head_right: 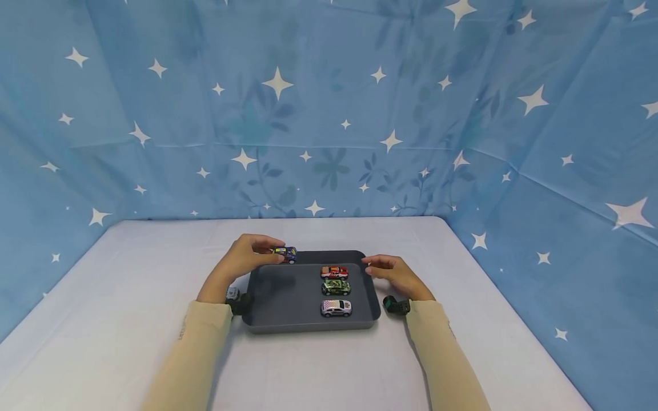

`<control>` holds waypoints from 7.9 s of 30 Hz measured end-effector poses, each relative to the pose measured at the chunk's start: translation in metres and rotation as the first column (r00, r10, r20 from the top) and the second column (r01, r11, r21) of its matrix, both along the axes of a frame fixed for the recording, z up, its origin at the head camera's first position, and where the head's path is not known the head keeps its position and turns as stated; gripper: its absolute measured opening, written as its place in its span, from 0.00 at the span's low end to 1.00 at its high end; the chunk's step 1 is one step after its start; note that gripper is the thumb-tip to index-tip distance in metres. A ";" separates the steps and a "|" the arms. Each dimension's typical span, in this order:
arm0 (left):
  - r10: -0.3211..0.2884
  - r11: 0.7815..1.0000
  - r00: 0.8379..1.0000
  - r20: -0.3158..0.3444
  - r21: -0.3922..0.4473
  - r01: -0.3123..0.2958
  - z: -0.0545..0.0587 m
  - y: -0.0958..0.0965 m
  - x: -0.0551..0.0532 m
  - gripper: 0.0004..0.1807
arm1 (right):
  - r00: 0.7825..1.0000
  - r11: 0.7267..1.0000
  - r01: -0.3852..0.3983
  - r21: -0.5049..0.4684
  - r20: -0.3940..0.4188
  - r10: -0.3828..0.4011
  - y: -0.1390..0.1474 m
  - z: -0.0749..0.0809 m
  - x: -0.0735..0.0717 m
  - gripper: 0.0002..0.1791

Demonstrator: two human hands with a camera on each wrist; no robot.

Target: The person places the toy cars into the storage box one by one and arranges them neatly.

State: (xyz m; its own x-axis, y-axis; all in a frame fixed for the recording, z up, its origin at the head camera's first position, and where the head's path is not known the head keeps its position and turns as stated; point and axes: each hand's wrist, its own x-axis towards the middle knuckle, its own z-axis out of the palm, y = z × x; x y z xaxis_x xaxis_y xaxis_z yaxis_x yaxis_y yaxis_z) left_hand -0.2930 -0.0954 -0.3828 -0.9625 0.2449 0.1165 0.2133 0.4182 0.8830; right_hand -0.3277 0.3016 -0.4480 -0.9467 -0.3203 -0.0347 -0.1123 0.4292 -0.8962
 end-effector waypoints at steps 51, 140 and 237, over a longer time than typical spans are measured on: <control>0.172 0.921 0.984 0.054 -0.363 -0.141 -0.026 0.043 -0.015 0.12 | 0.999 1.000 0.028 0.011 0.019 -0.028 0.002 -0.001 -0.002 0.27; -0.282 0.938 0.959 -0.009 -0.211 0.274 0.006 -0.080 0.042 0.21 | 1.000 1.000 0.013 0.027 -0.018 -0.012 0.002 -0.003 -0.003 0.27; 0.003 0.984 0.999 0.038 -0.180 0.004 -0.028 -0.118 0.030 0.23 | 1.000 0.999 0.012 0.034 -0.013 -0.011 -0.001 -0.002 0.000 0.27</control>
State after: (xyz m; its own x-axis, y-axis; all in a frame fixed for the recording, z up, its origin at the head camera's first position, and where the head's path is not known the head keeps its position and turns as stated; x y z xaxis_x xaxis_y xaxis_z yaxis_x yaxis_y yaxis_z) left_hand -0.2628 -0.2131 -0.4109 -0.9653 0.2589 0.0341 0.1815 0.5713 0.8004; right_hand -0.3281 0.3011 -0.4497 -0.9507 -0.3082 -0.0332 -0.1186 0.4604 -0.8797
